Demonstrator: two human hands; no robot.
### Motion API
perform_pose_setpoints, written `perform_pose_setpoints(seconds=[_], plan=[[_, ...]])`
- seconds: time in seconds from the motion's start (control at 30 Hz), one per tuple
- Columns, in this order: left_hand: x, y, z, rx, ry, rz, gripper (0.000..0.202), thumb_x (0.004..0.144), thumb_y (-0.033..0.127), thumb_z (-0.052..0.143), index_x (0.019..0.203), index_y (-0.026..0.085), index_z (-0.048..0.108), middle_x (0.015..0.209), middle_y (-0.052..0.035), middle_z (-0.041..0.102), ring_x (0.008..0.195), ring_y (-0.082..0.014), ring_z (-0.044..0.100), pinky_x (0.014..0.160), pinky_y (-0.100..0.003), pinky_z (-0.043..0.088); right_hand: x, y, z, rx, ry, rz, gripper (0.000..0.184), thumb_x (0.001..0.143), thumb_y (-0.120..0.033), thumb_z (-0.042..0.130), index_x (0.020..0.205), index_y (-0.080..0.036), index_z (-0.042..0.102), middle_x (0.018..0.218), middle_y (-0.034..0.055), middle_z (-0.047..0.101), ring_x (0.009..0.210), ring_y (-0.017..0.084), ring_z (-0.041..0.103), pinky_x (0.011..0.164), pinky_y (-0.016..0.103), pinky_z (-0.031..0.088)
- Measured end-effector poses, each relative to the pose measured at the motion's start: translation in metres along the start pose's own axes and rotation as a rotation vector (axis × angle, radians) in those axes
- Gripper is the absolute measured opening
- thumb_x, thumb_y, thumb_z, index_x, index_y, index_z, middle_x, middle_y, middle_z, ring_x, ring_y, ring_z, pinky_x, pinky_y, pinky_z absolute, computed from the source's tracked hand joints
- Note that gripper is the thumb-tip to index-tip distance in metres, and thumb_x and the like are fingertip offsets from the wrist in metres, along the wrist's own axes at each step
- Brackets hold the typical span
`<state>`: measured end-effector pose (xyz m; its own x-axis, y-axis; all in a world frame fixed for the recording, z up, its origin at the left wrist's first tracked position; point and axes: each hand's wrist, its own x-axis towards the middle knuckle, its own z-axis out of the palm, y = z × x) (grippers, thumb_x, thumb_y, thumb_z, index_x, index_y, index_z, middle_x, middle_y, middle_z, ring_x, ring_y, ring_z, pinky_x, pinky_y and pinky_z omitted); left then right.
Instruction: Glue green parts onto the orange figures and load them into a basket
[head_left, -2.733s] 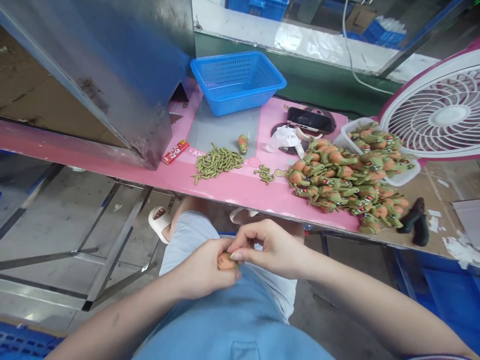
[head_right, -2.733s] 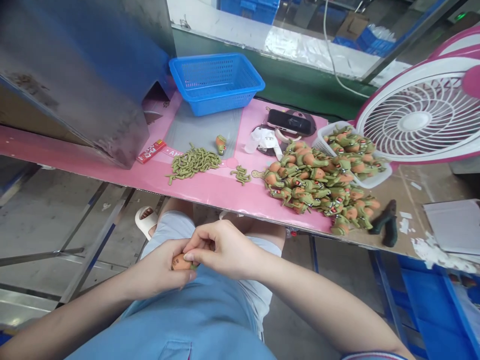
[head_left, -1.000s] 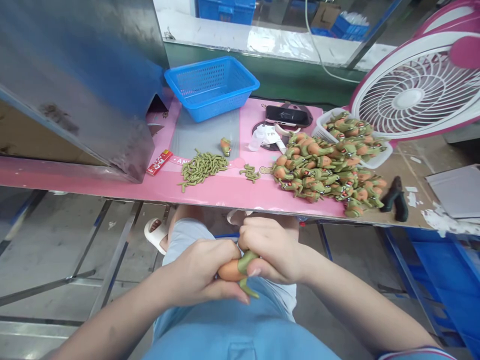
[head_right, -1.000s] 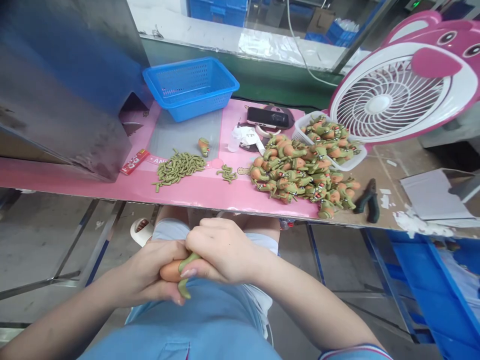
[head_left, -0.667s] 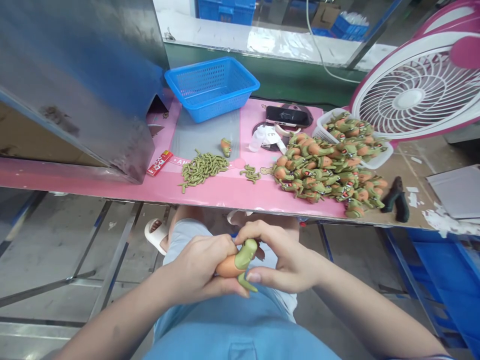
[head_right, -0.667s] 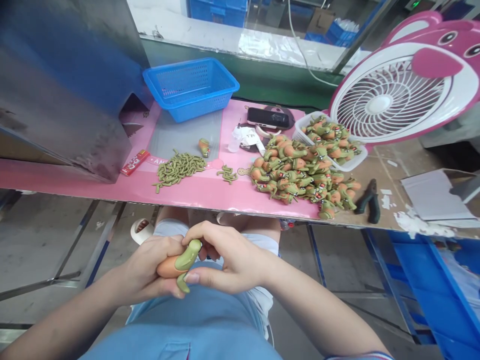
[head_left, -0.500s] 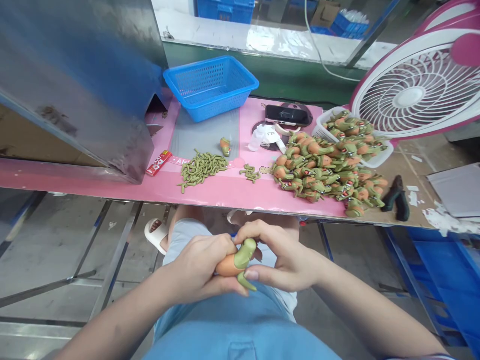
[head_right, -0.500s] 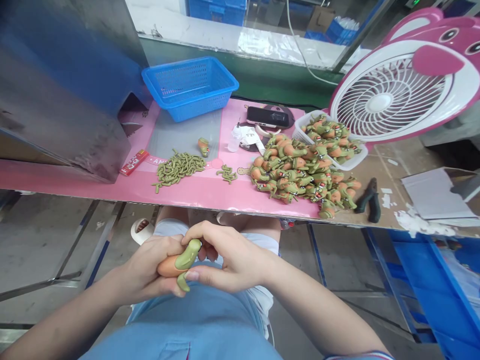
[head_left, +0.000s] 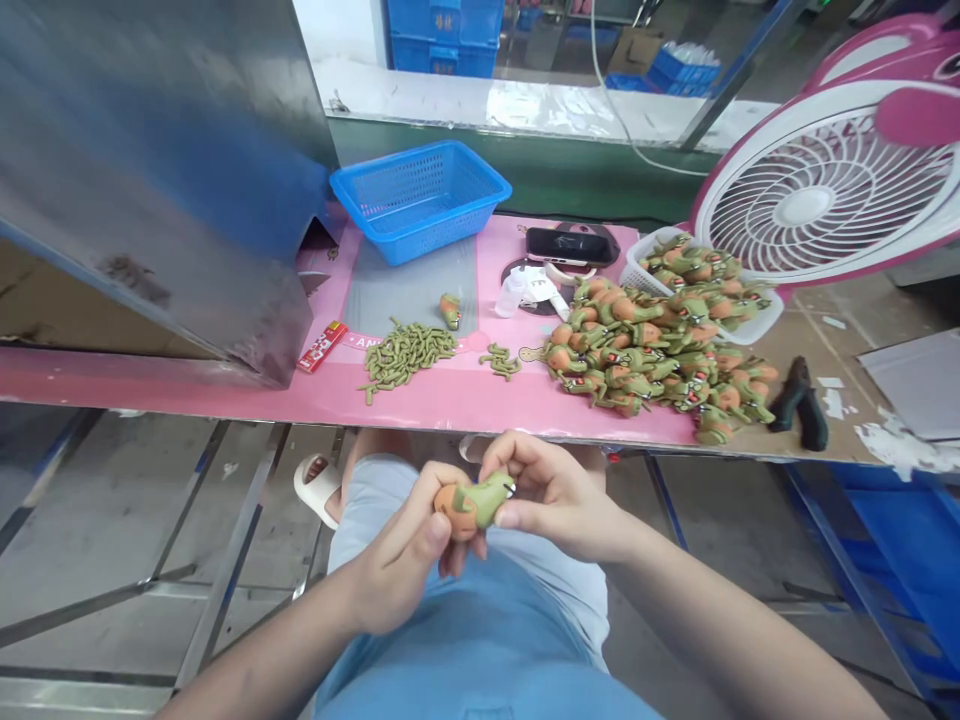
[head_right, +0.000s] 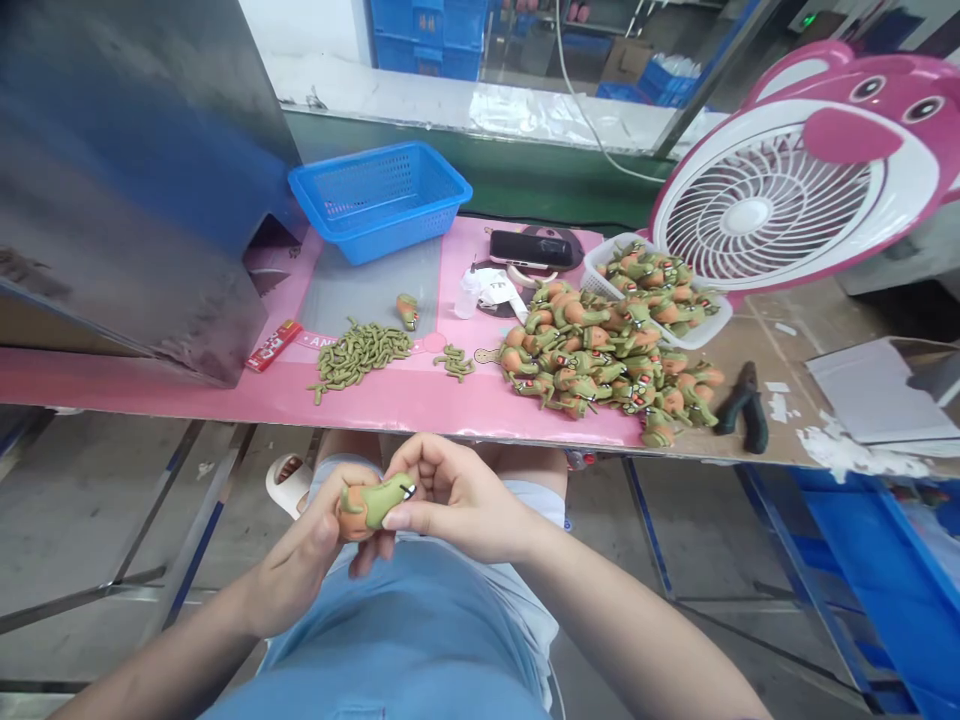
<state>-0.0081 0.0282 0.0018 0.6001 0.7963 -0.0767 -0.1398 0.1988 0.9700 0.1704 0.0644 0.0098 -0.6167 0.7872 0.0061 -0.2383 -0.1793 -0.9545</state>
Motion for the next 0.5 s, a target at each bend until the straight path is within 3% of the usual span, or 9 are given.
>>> perform_pose_setpoints(seconds=[0.1,0.17,0.23,0.3,0.33,0.4,0.47,0.5], plan=[[-0.003,-0.007,-0.001,0.264,0.079,0.085,0.039,0.091,0.046,0.026,0.119,0.019,0.028,0.086,-0.0049,0.043,0.072,-0.0133,0.043,0.064,-0.025,0.039,0.005,0.007,0.002,0.17,0.026,0.035,0.026,0.075,-0.026,0.063,0.083,-0.012,0.043,0.069,-0.0009,0.051,0.059,0.004,0.051,0.054,0.015,0.039],[-0.005,-0.011,0.0,0.377,0.153,0.091,0.039,0.092,0.04,0.03,0.125,0.02,0.024,0.09,-0.006,0.042,0.075,-0.0144,0.043,0.068,-0.027,0.039,0.007,0.011,0.005,0.209,0.052,0.044,0.028,0.074,-0.028,0.064,0.081,-0.012,0.042,0.065,-0.0033,0.046,0.053,0.002,0.044,0.048,0.012,0.034],[-0.005,-0.014,0.003,0.36,0.265,0.086,0.037,0.092,0.037,0.033,0.124,0.021,0.025,0.088,-0.0056,0.042,0.073,-0.0139,0.043,0.066,-0.026,0.039,0.01,0.014,0.006,0.223,0.044,0.063,0.03,0.075,-0.032,0.063,0.081,-0.012,0.041,0.061,-0.0052,0.041,0.047,0.0,0.035,0.043,0.011,0.027],[-0.004,-0.016,0.006,0.261,0.381,0.07,0.035,0.091,0.039,0.035,0.12,0.02,0.03,0.083,-0.0043,0.046,0.068,-0.0128,0.043,0.061,-0.024,0.039,0.015,0.016,0.001,0.087,0.044,0.086,0.031,0.075,-0.038,0.06,0.081,-0.012,0.043,0.061,-0.004,0.042,0.047,0.002,0.034,0.043,0.013,0.027],[-0.003,-0.017,0.008,0.196,0.45,0.047,0.035,0.09,0.041,0.037,0.117,0.019,0.033,0.081,-0.0037,0.048,0.065,-0.012,0.043,0.06,-0.024,0.039,0.02,0.017,-0.004,-0.044,0.115,0.082,0.033,0.074,-0.041,0.059,0.079,-0.012,0.044,0.062,-0.0024,0.043,0.049,0.003,0.037,0.044,0.015,0.031],[0.0,-0.016,0.011,0.063,0.608,-0.008,0.039,0.086,0.046,0.043,0.112,0.018,0.039,0.08,-0.0032,0.052,0.061,-0.0106,0.043,0.058,-0.022,0.039,0.034,0.019,-0.022,-0.328,0.397,0.027,0.038,0.072,-0.048,0.055,0.081,-0.013,0.046,0.07,0.0029,0.049,0.06,0.009,0.045,0.054,0.022,0.04],[0.003,-0.013,0.013,-0.047,0.746,-0.039,0.044,0.081,0.051,0.05,0.108,0.017,0.042,0.077,-0.0015,0.054,0.058,-0.0091,0.042,0.055,-0.021,0.038,0.055,0.02,-0.049,-0.494,0.732,-0.058,0.043,0.071,-0.048,0.051,0.095,-0.014,0.042,0.092,0.0095,0.05,0.077,0.015,0.048,0.067,0.029,0.043],[0.005,-0.011,0.013,-0.086,0.788,-0.042,0.046,0.078,0.052,0.054,0.107,0.018,0.044,0.074,-0.0004,0.054,0.057,-0.0086,0.041,0.054,-0.02,0.037,0.068,0.021,-0.064,-0.531,0.834,-0.08,0.047,0.071,-0.044,0.051,0.104,-0.014,0.037,0.106,0.0132,0.045,0.087,0.017,0.047,0.072,0.032,0.042]])
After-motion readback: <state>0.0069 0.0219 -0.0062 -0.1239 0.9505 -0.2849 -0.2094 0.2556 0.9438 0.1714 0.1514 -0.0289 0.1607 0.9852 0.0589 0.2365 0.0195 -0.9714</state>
